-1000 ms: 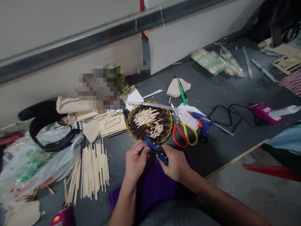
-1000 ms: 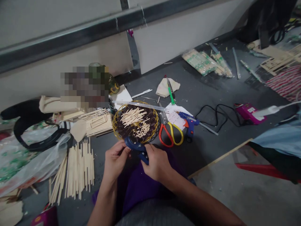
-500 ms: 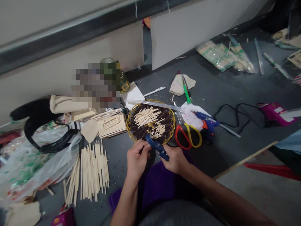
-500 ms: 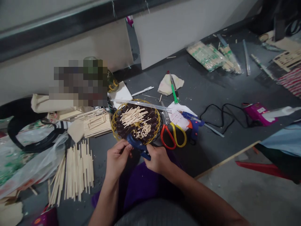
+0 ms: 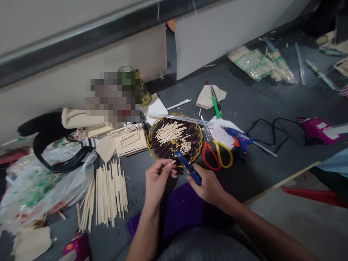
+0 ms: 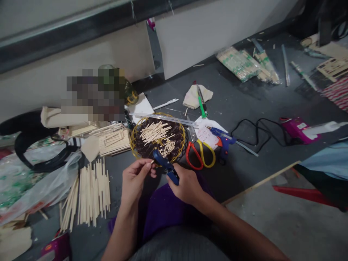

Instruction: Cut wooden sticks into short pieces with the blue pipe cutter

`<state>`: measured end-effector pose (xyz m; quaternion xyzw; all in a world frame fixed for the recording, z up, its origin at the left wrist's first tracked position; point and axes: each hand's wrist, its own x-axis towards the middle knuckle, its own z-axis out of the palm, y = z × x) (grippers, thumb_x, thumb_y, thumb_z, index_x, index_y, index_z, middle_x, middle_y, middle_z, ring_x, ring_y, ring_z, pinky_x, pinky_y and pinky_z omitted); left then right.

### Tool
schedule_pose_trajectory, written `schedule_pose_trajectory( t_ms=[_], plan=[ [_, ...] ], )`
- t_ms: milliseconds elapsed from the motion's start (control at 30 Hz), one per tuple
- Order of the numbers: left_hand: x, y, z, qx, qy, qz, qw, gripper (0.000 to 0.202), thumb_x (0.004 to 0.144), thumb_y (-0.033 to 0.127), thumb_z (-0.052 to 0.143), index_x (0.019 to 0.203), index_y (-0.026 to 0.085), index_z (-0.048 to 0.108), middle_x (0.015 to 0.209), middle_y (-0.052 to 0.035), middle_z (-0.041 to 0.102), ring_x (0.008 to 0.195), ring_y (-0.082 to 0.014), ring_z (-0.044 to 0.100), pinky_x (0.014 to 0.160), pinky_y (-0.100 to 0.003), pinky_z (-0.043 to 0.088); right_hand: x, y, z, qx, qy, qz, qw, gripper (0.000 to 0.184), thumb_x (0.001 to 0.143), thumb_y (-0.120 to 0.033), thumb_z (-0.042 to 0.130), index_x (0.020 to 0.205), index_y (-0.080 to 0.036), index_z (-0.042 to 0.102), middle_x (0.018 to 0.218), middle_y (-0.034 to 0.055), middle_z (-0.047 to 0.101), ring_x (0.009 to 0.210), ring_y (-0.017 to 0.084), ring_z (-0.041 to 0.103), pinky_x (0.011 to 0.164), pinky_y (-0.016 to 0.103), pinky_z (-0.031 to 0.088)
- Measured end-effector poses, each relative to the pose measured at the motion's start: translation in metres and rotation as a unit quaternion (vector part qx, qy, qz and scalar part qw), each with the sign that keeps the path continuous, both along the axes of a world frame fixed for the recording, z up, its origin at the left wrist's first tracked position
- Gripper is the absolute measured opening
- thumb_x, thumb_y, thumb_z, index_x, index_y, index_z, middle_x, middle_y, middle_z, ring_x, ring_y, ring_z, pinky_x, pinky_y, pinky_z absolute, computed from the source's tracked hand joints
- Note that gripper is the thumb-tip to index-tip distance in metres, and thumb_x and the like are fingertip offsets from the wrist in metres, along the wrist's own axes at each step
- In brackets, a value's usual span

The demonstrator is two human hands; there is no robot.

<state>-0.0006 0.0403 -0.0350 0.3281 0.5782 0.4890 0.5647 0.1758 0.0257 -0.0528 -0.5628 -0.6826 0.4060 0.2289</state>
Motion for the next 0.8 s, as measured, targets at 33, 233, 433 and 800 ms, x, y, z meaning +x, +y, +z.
schedule_pose_trajectory(
  t_ms=[33, 233, 433, 800],
  plan=[
    [0.000, -0.001, 0.001, 0.000, -0.006, 0.004, 1.000, 0.018, 0.077, 0.031, 0.074, 0.083, 0.014, 0.073, 0.067, -0.0014, 0.067, 0.053, -0.0096, 0.061, 0.052, -0.020, 0.053, 0.002, -0.001, 0.004, -0.013, 0.006, -0.003, 1.000, 0.013, 0.086, -0.027, 0.052, 0.094, -0.021, 0.058, 0.080, 0.0038, 0.071, 0.071, 0.020, 0.068, 0.067, 0.027, 0.049],
    [0.002, -0.006, 0.008, 0.016, -0.015, -0.009, 1.000, 0.021, 0.078, 0.034, 0.074, 0.078, 0.014, 0.071, 0.064, 0.0003, 0.065, 0.050, -0.0083, 0.059, 0.051, -0.020, 0.050, 0.003, -0.012, 0.020, -0.005, 0.005, 0.022, 1.000, 0.015, 0.086, -0.025, 0.052, 0.100, -0.020, 0.057, 0.093, 0.0069, 0.070, 0.086, 0.022, 0.068, 0.077, 0.032, 0.051],
    [0.002, -0.012, 0.017, 0.030, 0.006, -0.048, 0.998, 0.024, 0.079, 0.036, 0.073, 0.071, 0.014, 0.067, 0.059, 0.0016, 0.061, 0.048, -0.0080, 0.056, 0.051, -0.019, 0.047, -0.004, -0.023, 0.015, 0.068, -0.007, 0.020, 0.997, 0.027, 0.084, -0.019, 0.052, 0.110, -0.020, 0.056, 0.104, 0.0089, 0.069, 0.097, 0.023, 0.066, 0.087, 0.034, 0.051],
    [-0.002, -0.019, 0.021, 0.082, 0.117, -0.103, 0.984, 0.026, 0.084, 0.035, 0.066, 0.068, 0.015, 0.064, 0.059, 0.0014, 0.058, 0.055, -0.0100, 0.053, 0.056, -0.020, 0.041, -0.008, -0.026, 0.020, 0.046, -0.061, 0.011, 0.997, 0.037, 0.078, -0.019, 0.056, 0.115, -0.018, 0.056, 0.107, 0.0104, 0.069, 0.096, 0.028, 0.067, 0.083, 0.039, 0.053]
  ],
)
